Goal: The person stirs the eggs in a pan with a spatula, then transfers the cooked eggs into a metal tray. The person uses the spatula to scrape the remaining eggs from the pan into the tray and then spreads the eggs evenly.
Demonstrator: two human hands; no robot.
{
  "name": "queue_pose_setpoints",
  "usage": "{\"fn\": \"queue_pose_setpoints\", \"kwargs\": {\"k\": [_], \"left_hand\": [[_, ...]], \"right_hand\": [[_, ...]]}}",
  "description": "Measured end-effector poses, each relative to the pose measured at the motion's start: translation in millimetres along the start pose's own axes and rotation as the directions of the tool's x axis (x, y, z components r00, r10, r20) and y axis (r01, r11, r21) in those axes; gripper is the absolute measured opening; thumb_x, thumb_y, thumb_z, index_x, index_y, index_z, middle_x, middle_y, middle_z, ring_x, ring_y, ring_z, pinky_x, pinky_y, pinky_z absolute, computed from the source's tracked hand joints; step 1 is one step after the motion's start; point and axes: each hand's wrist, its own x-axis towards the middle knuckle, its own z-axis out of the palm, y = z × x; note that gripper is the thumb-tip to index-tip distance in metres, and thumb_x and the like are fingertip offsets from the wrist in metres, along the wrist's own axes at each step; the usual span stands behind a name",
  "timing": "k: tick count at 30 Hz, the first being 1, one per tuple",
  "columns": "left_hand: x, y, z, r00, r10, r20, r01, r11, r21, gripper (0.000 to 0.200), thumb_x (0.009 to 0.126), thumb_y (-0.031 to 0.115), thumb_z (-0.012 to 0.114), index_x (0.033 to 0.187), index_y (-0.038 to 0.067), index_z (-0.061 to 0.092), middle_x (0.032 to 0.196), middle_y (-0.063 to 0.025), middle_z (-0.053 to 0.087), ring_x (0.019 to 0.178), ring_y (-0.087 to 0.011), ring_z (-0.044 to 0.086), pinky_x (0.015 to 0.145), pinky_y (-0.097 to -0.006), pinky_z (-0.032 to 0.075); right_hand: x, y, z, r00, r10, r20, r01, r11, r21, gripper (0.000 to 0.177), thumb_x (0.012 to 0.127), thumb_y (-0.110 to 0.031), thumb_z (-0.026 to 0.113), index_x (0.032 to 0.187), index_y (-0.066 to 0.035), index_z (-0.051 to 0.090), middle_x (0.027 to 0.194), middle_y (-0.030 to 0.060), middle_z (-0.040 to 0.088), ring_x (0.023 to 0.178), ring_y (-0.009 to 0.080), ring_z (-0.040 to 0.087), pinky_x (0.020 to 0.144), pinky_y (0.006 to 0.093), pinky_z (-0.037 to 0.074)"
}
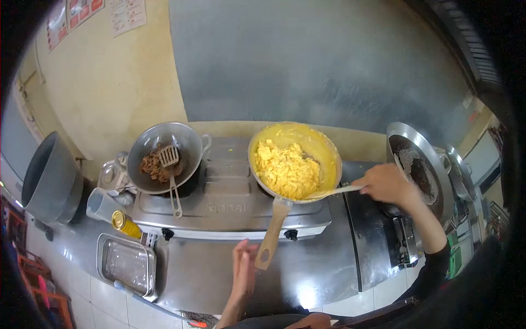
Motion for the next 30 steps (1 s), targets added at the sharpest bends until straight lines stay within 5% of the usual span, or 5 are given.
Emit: {"fn": "queue_pose_setpoints", "kwargs": {"k": [1, 2, 4, 17, 30], "left_hand": [[8.9, 8.1, 12.3, 0.884, -0.397, 0.246, 0.462, 0.821, -0.335, 0.033, 0.087, 0.026, 0.048, 0.113, 0.007, 0.04, 0.102, -0.0095, 0.049, 0.076, -0.018, 0.049, 0.072, -0.0323, 0.043], [18.6, 5.9, 14.8, 0.884, -0.388, 0.26, 0.46, 0.823, -0.333, 0.033, 0.087, 0.026, 0.048, 0.113, 0.007, 0.04, 0.102, -0.0095, 0.049, 0.076, -0.018, 0.049, 0.072, -0.0323, 0.043], [41.1, -3.2, 11.8, 0.537, -0.516, 0.667, 0.818, 0.51, -0.264, 0.024, 0.087, 0.025, 0.049, 0.102, 0.007, 0.044, 0.085, -0.0043, 0.051, 0.056, -0.0091, 0.044, 0.05, -0.022, 0.04], [38.9, -23.0, 16.4, 0.431, -0.506, 0.747, 0.893, 0.359, -0.272, 0.016, 0.087, 0.024, 0.047, 0.08, 0.011, 0.041, 0.068, 0.0025, 0.041, 0.045, -0.0022, 0.03, 0.037, -0.0154, 0.025], [9.3, -49.3, 58.3, 0.513, -0.55, 0.659, 0.822, 0.536, -0.192, 0.033, 0.09, 0.05, 0.026, 0.092, 0.019, 0.038, 0.065, 0.0023, 0.033, 0.046, -0.0046, 0.026, 0.04, -0.0187, 0.024]], "right_hand": [[11.4, -16.4, 6.8, 0.998, 0.022, 0.055, -0.021, 0.999, -0.032, 0.014, 0.074, -0.017, 0.053, 0.078, -0.017, 0.066, 0.071, 0.0061, 0.063, 0.068, 0.0264, 0.062, 0.056, 0.0382, 0.049], [27.4, -30.3, 26.6, 0.997, 0.043, 0.059, -0.037, 0.995, -0.097, 0.015, 0.074, -0.016, 0.052, 0.079, -0.014, 0.066, 0.072, 0.0071, 0.064, 0.07, 0.026, 0.063, 0.057, 0.0377, 0.049], [54.8, -42.4, 37.0, 0.987, 0.136, 0.082, -0.128, 0.987, -0.1, 0.016, 0.074, -0.014, 0.052, 0.08, -0.007, 0.065, 0.074, 0.0093, 0.064, 0.072, 0.0262, 0.064, 0.06, 0.0366, 0.05], [115.9, 18.2, 70.9, 0.828, 0.553, -0.095, -0.525, 0.823, 0.218, 0.025, 0.081, -0.026, 0.048, 0.08, -0.007, 0.065, 0.075, 0.0154, 0.062, 0.071, 0.0306, 0.062, 0.062, 0.0415, 0.05], [46.1, -79.6, 31.0, 0.996, 0.088, 0.021, -0.087, 0.994, -0.062, 0.015, 0.076, -0.017, 0.053, 0.073, -0.01, 0.066, 0.071, 0.0101, 0.064, 0.07, 0.0248, 0.064, 0.059, 0.0362, 0.05]]}}
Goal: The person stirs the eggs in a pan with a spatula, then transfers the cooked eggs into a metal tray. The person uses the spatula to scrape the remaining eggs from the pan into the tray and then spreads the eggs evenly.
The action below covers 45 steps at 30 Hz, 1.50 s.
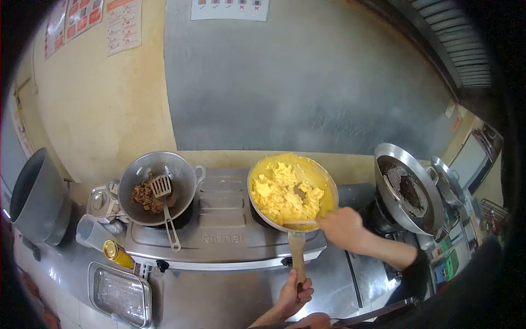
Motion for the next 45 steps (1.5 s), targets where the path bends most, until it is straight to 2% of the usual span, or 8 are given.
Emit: {"fn": "queue_pose_setpoints", "kwargs": {"k": [7, 9, 15, 19, 26, 37, 41, 45], "left_hand": [[3.3, -9.3, -3.1, 0.992, 0.117, -0.041, -0.116, 0.993, 0.037, 0.034, 0.09, 0.05, 0.026, 0.091, 0.018, 0.037, 0.063, 0.0031, 0.034, 0.045, -0.0045, 0.026, 0.04, -0.0188, 0.024], [5.8, -8.1, -7.8, 0.991, 0.129, 0.016, -0.13, 0.989, 0.071, 0.036, 0.091, 0.049, 0.025, 0.089, 0.015, 0.035, 0.063, 0.0037, 0.034, 0.044, -0.0046, 0.026, 0.04, -0.0194, 0.024], [-2.4, 1.1, -7.0, 0.995, 0.101, -0.023, -0.097, 0.988, 0.122, 0.044, 0.091, 0.05, 0.024, 0.075, 0.012, 0.037, 0.061, 0.0043, 0.032, 0.043, -0.0055, 0.025, 0.041, -0.021, 0.023], [-6.9, 6.9, 2.1, 0.996, 0.088, -0.032, -0.083, 0.989, 0.119, 0.046, 0.09, 0.052, 0.022, 0.073, 0.012, 0.036, 0.062, 0.0043, 0.032, 0.045, -0.0055, 0.025, 0.042, -0.0206, 0.023], [-8.0, 11.5, 0.7, 0.998, 0.05, -0.025, -0.047, 0.993, 0.107, 0.039, 0.09, 0.052, 0.025, 0.085, 0.015, 0.038, 0.064, 0.0028, 0.037, 0.044, -0.0059, 0.026, 0.041, -0.0214, 0.024], [-4.1, 1.2, -1.5, 0.99, 0.142, -0.012, -0.14, 0.982, 0.131, 0.033, 0.09, 0.05, 0.027, 0.096, 0.019, 0.039, 0.064, 0.0039, 0.033, 0.044, -0.0039, 0.025, 0.04, -0.0181, 0.022], [-8.5, 0.2, -2.0, 0.99, 0.138, -0.005, -0.137, 0.985, 0.106, 0.036, 0.09, 0.05, 0.027, 0.09, 0.016, 0.039, 0.063, 0.004, 0.035, 0.045, -0.004, 0.027, 0.039, -0.0187, 0.023], [-5.1, 6.5, -11.9, 0.994, 0.111, -0.023, -0.107, 0.985, 0.136, 0.037, 0.091, 0.049, 0.027, 0.083, 0.014, 0.038, 0.063, 0.0041, 0.037, 0.045, -0.0042, 0.028, 0.039, -0.0195, 0.023]], "right_hand": [[114.9, 39.9, 41.8, 0.944, 0.28, -0.172, -0.268, 0.959, 0.091, 0.017, 0.075, -0.015, 0.052, 0.074, -0.007, 0.066, 0.075, 0.0111, 0.065, 0.068, 0.0252, 0.064, 0.057, 0.0347, 0.05], [129.7, 99.9, 36.9, 0.956, 0.196, 0.216, -0.244, 0.944, 0.223, 0.02, 0.076, -0.02, 0.05, 0.074, -0.007, 0.065, 0.074, 0.0118, 0.064, 0.066, 0.0258, 0.063, 0.053, 0.0361, 0.049], [105.0, 94.6, 51.0, 0.887, 0.432, -0.162, -0.411, 0.899, 0.151, 0.021, 0.076, -0.021, 0.052, 0.075, -0.004, 0.064, 0.074, 0.0139, 0.063, 0.065, 0.0286, 0.062, 0.054, 0.0386, 0.049], [72.6, 35.3, 100.1, 0.928, 0.154, -0.34, -0.126, 0.987, 0.104, 0.019, 0.079, -0.021, 0.05, 0.081, -0.009, 0.064, 0.068, 0.0128, 0.061, 0.064, 0.0288, 0.062, 0.055, 0.041, 0.049], [-26.3, 34.0, -46.6, 0.996, -0.031, 0.088, 0.032, 0.999, -0.011, 0.02, 0.081, -0.032, 0.051, 0.086, -0.018, 0.064, 0.072, 0.0095, 0.062, 0.068, 0.0247, 0.063, 0.056, 0.0381, 0.049], [154.1, 6.7, 51.5, 0.88, 0.321, -0.349, -0.277, 0.946, 0.171, 0.017, 0.074, -0.015, 0.052, 0.068, -0.007, 0.065, 0.069, 0.0138, 0.063, 0.062, 0.024, 0.063, 0.05, 0.034, 0.048], [128.1, 95.7, 23.5, 0.916, 0.331, 0.226, -0.394, 0.849, 0.352, 0.022, 0.079, -0.024, 0.051, 0.073, -0.008, 0.064, 0.073, 0.0127, 0.064, 0.065, 0.0233, 0.063, 0.05, 0.0366, 0.047], [89.6, 72.0, 45.3, 0.878, 0.424, -0.224, -0.385, 0.902, 0.195, 0.022, 0.08, -0.023, 0.049, 0.076, -0.006, 0.063, 0.072, 0.0127, 0.063, 0.065, 0.0249, 0.062, 0.053, 0.0381, 0.048]]}}
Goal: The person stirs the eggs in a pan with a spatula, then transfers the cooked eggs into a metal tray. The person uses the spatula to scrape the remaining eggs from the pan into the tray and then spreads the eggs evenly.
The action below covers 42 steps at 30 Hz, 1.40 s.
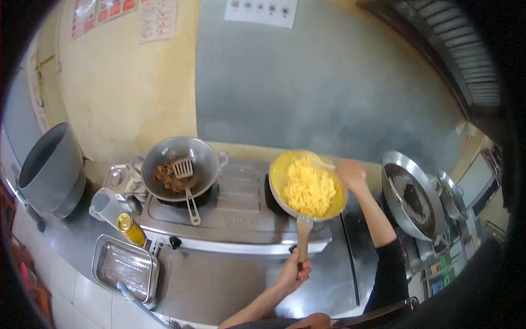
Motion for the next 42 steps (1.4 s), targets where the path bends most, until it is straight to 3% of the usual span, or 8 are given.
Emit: {"fn": "queue_pose_setpoints", "kwargs": {"k": [4, 9, 15, 24, 27, 35, 37, 42], "left_hand": [[-3.6, 5.0, 4.2, 1.0, 0.006, 0.004, -0.006, 1.0, -0.002, 0.034, 0.091, 0.047, 0.027, 0.085, 0.016, 0.038, 0.064, 0.003, 0.038, 0.045, -0.0044, 0.028, 0.04, -0.02, 0.024], [-6.2, 6.2, 8.1, 1.0, -0.017, 0.024, 0.017, 0.999, -0.03, 0.034, 0.091, 0.048, 0.026, 0.087, 0.016, 0.038, 0.064, 0.0032, 0.037, 0.045, -0.0048, 0.027, 0.04, -0.0202, 0.024], [9.5, -13.6, 9.1, 1.0, 0.004, -0.012, -0.005, 0.998, -0.069, 0.036, 0.09, 0.05, 0.026, 0.087, 0.016, 0.037, 0.062, 0.0034, 0.034, 0.044, -0.0051, 0.027, 0.04, -0.0198, 0.023], [14.2, -3.3, 14.0, 0.999, -0.036, -0.031, 0.036, 0.999, 0.007, 0.042, 0.089, 0.053, 0.026, 0.081, 0.012, 0.035, 0.061, 0.0032, 0.035, 0.045, -0.0052, 0.027, 0.04, -0.0197, 0.022], [8.2, 2.5, 13.7, 1.0, -0.007, -0.028, 0.008, 0.999, 0.043, 0.041, 0.09, 0.052, 0.023, 0.084, 0.013, 0.034, 0.062, 0.002, 0.036, 0.046, -0.0068, 0.029, 0.042, -0.0219, 0.025], [3.2, 7.8, -1.9, 0.997, -0.058, 0.06, 0.044, 0.976, 0.215, 0.036, 0.089, 0.052, 0.028, 0.104, 0.019, 0.029, 0.067, -0.0025, 0.04, 0.049, -0.0091, 0.036, 0.045, -0.0235, 0.032], [-6.5, 25.0, 2.3, 0.993, -0.086, 0.08, 0.063, 0.965, 0.255, 0.037, 0.088, 0.053, 0.03, 0.104, 0.019, 0.029, 0.066, -0.002, 0.039, 0.048, -0.0089, 0.035, 0.045, -0.0228, 0.031], [-8.5, 35.1, 8.0, 0.98, -0.187, -0.073, 0.2, 0.924, 0.326, 0.033, 0.089, 0.05, 0.029, 0.101, 0.02, 0.031, 0.062, 0.0008, 0.034, 0.045, -0.0062, 0.028, 0.042, -0.0202, 0.025]], "right_hand": [[-34.1, -15.0, 79.9, 0.977, -0.212, 0.003, 0.212, 0.973, -0.093, 0.022, 0.083, -0.022, 0.045, 0.089, -0.01, 0.063, 0.075, 0.0131, 0.061, 0.07, 0.0307, 0.061, 0.061, 0.0412, 0.048], [-79.5, 2.1, -79.2, 0.947, -0.244, 0.21, 0.255, 0.967, -0.023, 0.024, 0.083, -0.03, 0.045, 0.1, -0.03, 0.062, 0.078, 0.0077, 0.063, 0.07, 0.0284, 0.062, 0.06, 0.0393, 0.049], [-63.1, -5.0, -99.2, 0.862, -0.055, 0.503, 0.215, 0.94, -0.266, 0.019, 0.076, -0.017, 0.052, 0.088, -0.013, 0.066, 0.081, 0.0089, 0.064, 0.075, 0.0257, 0.063, 0.061, 0.0363, 0.05], [32.0, 1.2, 36.1, 0.988, -0.151, -0.041, 0.145, 0.982, -0.123, 0.014, 0.074, -0.015, 0.055, 0.083, -0.011, 0.066, 0.082, 0.0098, 0.064, 0.074, 0.0248, 0.063, 0.061, 0.0348, 0.051], [-1.2, 5.3, -38.0, 0.998, -0.009, 0.058, 0.017, 0.989, -0.15, 0.013, 0.074, -0.019, 0.057, 0.081, -0.012, 0.065, 0.081, 0.0093, 0.063, 0.074, 0.0247, 0.063, 0.059, 0.0347, 0.05], [47.7, 42.4, 68.5, 0.997, 0.056, -0.05, -0.063, 0.986, -0.152, 0.015, 0.074, -0.025, 0.06, 0.088, -0.022, 0.065, 0.078, 0.0038, 0.059, 0.075, 0.022, 0.061, 0.06, 0.0366, 0.049], [88.6, 31.7, 90.5, 0.933, -0.253, -0.258, 0.304, 0.936, 0.181, 0.017, 0.075, -0.024, 0.059, 0.091, -0.024, 0.065, 0.08, 0.0017, 0.057, 0.078, 0.0187, 0.057, 0.066, 0.0356, 0.044], [111.9, -3.3, 57.0, 0.678, -0.657, -0.329, 0.707, 0.705, 0.049, 0.029, 0.077, -0.015, 0.054, 0.101, -0.03, 0.062, 0.077, -0.0037, 0.052, 0.076, 0.0139, 0.048, 0.074, 0.0313, 0.035]]}}
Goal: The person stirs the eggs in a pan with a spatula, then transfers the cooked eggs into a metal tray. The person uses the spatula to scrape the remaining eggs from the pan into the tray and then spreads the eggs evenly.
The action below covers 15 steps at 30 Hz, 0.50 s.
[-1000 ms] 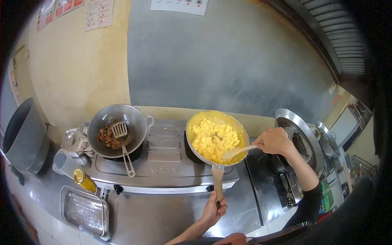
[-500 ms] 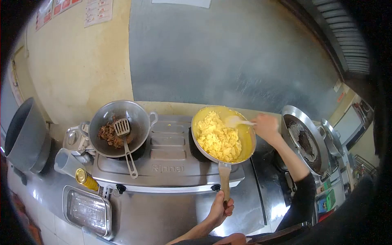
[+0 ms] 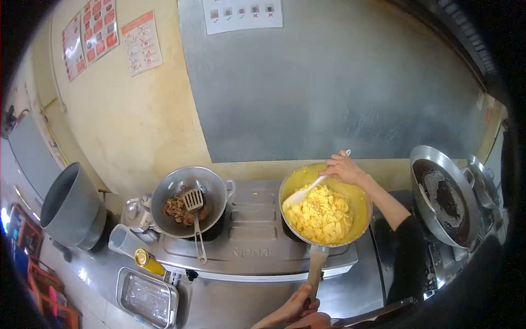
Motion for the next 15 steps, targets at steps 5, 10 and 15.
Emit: {"fn": "queue_pose_setpoints", "kwargs": {"k": [5, 10, 15], "left_hand": [[-6.5, 5.8, 0.9, 0.997, -0.073, 0.017, 0.075, 0.993, -0.093, 0.031, 0.09, 0.049, 0.026, 0.093, 0.018, 0.032, 0.061, 0.0034, 0.034, 0.043, -0.006, 0.027, 0.042, -0.0201, 0.024], [-5.5, 6.1, -0.8, 1.0, -0.007, 0.011, 0.009, 0.99, -0.142, 0.029, 0.092, 0.046, 0.024, 0.091, 0.018, 0.033, 0.061, 0.0042, 0.035, 0.042, -0.0054, 0.026, 0.041, -0.02, 0.024], [-3.1, -7.3, -0.1, 0.996, 0.073, 0.042, -0.064, 0.981, -0.185, 0.029, 0.092, 0.046, 0.025, 0.091, 0.019, 0.033, 0.062, 0.0039, 0.035, 0.042, -0.0046, 0.027, 0.04, -0.0199, 0.024]], "right_hand": [[-59.1, -44.7, -99.1, 0.965, -0.259, 0.028, 0.261, 0.962, -0.085, 0.03, 0.076, -0.014, 0.054, 0.099, -0.031, 0.062, 0.074, -0.0045, 0.051, 0.077, 0.0105, 0.047, 0.077, 0.0309, 0.032], [-96.9, -84.6, -207.2, 0.913, 0.279, 0.296, -0.221, 0.951, -0.214, 0.016, 0.073, -0.023, 0.058, 0.087, -0.021, 0.065, 0.071, 0.0011, 0.056, 0.071, 0.0187, 0.06, 0.06, 0.0348, 0.047], [-96.2, -128.1, -194.2, 0.719, 0.241, 0.652, -0.155, 0.97, -0.188, 0.013, 0.07, -0.014, 0.055, 0.071, -0.008, 0.065, 0.069, 0.0114, 0.063, 0.066, 0.0266, 0.063, 0.057, 0.038, 0.051]]}}
